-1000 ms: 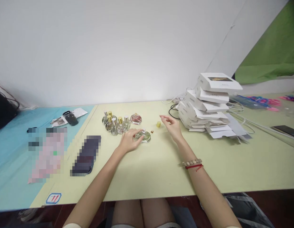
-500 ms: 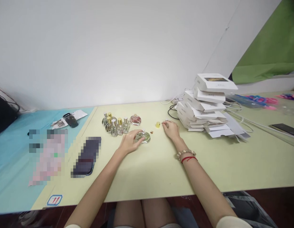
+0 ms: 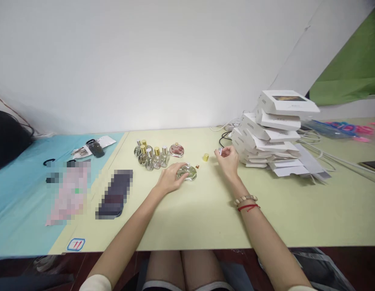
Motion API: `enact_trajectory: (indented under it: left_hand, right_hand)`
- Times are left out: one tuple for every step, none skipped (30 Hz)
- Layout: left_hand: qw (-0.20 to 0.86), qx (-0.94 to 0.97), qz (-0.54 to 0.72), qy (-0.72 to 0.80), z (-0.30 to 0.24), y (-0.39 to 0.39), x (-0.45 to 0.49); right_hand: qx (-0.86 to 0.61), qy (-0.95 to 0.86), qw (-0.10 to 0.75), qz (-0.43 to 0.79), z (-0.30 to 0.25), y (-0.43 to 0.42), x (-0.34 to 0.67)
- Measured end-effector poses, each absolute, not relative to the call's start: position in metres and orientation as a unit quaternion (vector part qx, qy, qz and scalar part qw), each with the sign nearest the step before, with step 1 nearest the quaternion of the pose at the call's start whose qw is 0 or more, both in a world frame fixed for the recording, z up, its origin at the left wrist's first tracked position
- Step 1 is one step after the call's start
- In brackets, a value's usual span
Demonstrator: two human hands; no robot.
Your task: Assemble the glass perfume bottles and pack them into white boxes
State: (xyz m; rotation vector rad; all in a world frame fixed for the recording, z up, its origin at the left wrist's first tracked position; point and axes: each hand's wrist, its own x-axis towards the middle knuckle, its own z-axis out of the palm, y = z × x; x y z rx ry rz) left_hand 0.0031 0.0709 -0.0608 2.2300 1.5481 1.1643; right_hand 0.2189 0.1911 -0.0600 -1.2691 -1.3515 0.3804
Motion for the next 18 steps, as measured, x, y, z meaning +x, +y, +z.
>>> enact_trajectory:
  left_hand:
    - [0.099, 0.746, 0.397, 0.525, -0.060, 0.070, 0.004]
    - [0.109, 0.738, 0.408, 0.526, -0.059, 0.070, 0.006]
    - [0.122, 0.728, 0.426, 0.524, -0.058, 0.070, 0.008]
    - [0.138, 0.716, 0.449, 0.518, -0.057, 0.071, 0.011]
    - [0.154, 0.702, 0.475, 0.508, -0.056, 0.072, 0.014]
    - [0.169, 0.688, 0.500, 0.498, -0.056, 0.073, 0.017]
    - [0.184, 0.674, 0.522, 0.489, -0.056, 0.074, 0.020]
    - [0.197, 0.662, 0.538, 0.482, -0.056, 0.076, 0.024]
    - [0.209, 0.652, 0.551, 0.478, -0.057, 0.077, 0.027]
    - [0.219, 0.642, 0.561, 0.474, -0.057, 0.078, 0.030]
    - [0.228, 0.632, 0.570, 0.472, -0.058, 0.078, 0.032]
    - [0.237, 0.622, 0.579, 0.471, -0.059, 0.078, 0.034]
    - [0.245, 0.611, 0.587, 0.471, -0.060, 0.078, 0.036]
    - [0.250, 0.602, 0.594, 0.471, -0.061, 0.078, 0.037]
    - [0.253, 0.594, 0.599, 0.474, -0.062, 0.077, 0.038]
    - [0.252, 0.589, 0.602, 0.477, -0.062, 0.077, 0.039]
    - [0.249, 0.587, 0.602, 0.480, -0.062, 0.076, 0.039]
    - [0.244, 0.587, 0.601, 0.484, -0.061, 0.076, 0.040]
  right_hand:
    - [-0.510, -0.581, 0.600, 0.205, -0.056, 0.186, 0.214]
    - [-0.467, -0.590, 0.608, 0.255, -0.052, 0.181, 0.209]
    - [-0.418, -0.602, 0.606, 0.308, -0.047, 0.175, 0.203]
    - [-0.368, -0.613, 0.597, 0.363, -0.043, 0.169, 0.197]
    - [-0.328, -0.622, 0.582, 0.408, -0.040, 0.164, 0.191]
    - [-0.303, -0.629, 0.564, 0.440, -0.037, 0.158, 0.187]
    - [-0.289, -0.632, 0.548, 0.466, -0.035, 0.154, 0.182]
    - [-0.280, -0.633, 0.534, 0.486, -0.034, 0.150, 0.179]
    - [-0.273, -0.632, 0.522, 0.503, -0.033, 0.147, 0.177]
    - [-0.269, -0.634, 0.510, 0.516, -0.033, 0.144, 0.175]
    - [-0.266, -0.636, 0.499, 0.525, -0.033, 0.142, 0.174]
    - [-0.264, -0.640, 0.489, 0.531, -0.034, 0.141, 0.173]
    - [-0.262, -0.643, 0.481, 0.535, -0.034, 0.140, 0.173]
    - [-0.260, -0.646, 0.474, 0.538, -0.034, 0.139, 0.173]
    - [-0.258, -0.650, 0.469, 0.540, -0.034, 0.138, 0.173]
    - [-0.254, -0.652, 0.465, 0.542, -0.035, 0.137, 0.172]
    - [-0.249, -0.654, 0.464, 0.543, -0.035, 0.137, 0.171]
    - [-0.244, -0.655, 0.464, 0.544, -0.035, 0.136, 0.169]
